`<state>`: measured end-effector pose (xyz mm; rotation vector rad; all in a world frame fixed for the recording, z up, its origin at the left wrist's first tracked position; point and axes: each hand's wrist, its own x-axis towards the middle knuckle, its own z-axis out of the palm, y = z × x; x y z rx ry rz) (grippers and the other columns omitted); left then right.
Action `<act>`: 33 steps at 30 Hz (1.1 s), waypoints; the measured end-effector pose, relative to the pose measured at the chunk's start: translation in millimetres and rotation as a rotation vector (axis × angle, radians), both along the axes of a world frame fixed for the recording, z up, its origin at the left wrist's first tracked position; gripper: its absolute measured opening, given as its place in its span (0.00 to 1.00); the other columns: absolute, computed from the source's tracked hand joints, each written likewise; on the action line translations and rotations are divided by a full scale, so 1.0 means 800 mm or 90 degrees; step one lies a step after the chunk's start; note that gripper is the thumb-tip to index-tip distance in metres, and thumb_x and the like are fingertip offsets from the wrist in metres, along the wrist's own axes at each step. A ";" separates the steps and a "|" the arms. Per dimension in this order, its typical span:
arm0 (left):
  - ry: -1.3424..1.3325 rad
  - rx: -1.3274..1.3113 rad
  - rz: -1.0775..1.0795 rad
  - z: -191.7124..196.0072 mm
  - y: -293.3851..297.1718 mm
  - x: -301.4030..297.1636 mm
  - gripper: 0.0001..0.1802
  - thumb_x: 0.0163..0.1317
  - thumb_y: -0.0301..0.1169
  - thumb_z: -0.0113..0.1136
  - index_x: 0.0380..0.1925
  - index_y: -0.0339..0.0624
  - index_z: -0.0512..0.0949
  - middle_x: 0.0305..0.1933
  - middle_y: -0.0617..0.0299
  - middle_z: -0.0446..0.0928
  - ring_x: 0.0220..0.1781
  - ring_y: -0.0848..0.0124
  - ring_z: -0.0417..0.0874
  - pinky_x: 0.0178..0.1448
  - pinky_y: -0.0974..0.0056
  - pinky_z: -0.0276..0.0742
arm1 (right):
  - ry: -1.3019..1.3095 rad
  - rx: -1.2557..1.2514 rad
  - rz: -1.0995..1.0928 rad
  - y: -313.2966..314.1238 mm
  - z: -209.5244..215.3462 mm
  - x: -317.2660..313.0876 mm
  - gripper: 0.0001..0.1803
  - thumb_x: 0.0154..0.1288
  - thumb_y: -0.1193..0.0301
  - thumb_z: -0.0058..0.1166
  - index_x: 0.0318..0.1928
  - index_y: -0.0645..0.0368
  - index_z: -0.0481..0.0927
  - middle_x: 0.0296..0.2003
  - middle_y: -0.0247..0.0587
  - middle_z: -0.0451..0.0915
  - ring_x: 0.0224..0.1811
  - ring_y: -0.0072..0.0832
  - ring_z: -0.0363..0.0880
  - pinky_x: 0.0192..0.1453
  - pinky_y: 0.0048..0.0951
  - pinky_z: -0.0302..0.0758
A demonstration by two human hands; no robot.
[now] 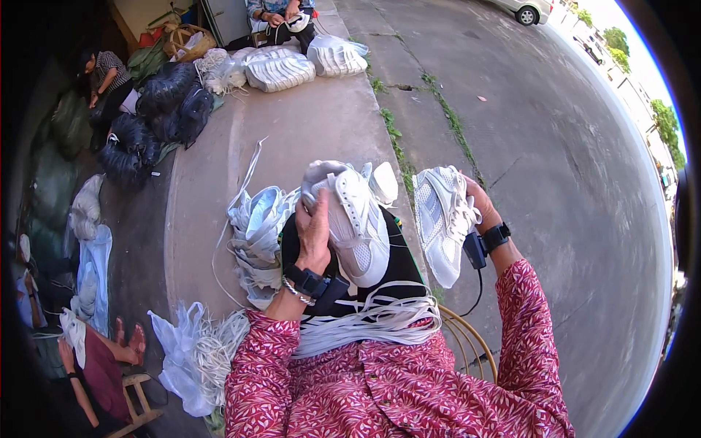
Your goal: Lacing and preparing white athletic shoes for manufacturing.
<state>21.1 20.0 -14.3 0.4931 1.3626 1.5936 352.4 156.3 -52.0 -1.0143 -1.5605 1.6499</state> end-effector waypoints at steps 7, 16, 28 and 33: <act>0.016 0.115 0.167 0.082 -0.030 -0.084 0.36 0.59 0.56 0.52 0.60 0.47 0.60 0.59 0.59 0.67 0.60 0.63 0.69 0.59 0.55 0.68 | -0.095 -0.021 -0.033 0.003 0.069 -0.086 0.17 0.63 0.69 0.48 0.48 0.68 0.77 0.39 0.35 0.80 0.35 0.15 0.77 0.35 0.16 0.73; 0.226 0.020 -0.085 0.032 -0.035 0.000 0.46 0.52 0.46 0.67 0.61 0.30 0.55 0.60 0.46 0.62 0.62 0.62 0.63 0.66 0.60 0.58 | -0.307 0.188 0.129 -0.044 0.031 -0.205 0.21 0.56 0.68 0.43 0.49 0.62 0.77 0.41 0.53 0.80 0.45 0.39 0.78 0.53 0.33 0.71; 0.112 0.091 0.338 0.048 -0.050 -0.147 0.38 0.60 0.50 0.54 0.62 0.38 0.57 0.63 0.53 0.62 0.61 0.56 0.68 0.61 0.49 0.67 | -0.216 0.371 0.068 -0.019 -0.017 -0.058 0.14 0.55 0.69 0.54 0.41 0.62 0.79 0.44 0.48 0.78 0.46 0.39 0.75 0.54 0.32 0.70; -0.167 -0.014 0.260 0.030 -0.057 -0.120 0.35 0.62 0.62 0.39 0.61 0.53 0.62 0.59 0.64 0.68 0.59 0.61 0.70 0.61 0.53 0.66 | -0.163 0.402 0.024 -0.013 0.011 -0.074 0.16 0.57 0.71 0.52 0.45 0.66 0.77 0.44 0.43 0.78 0.44 0.33 0.76 0.50 0.30 0.72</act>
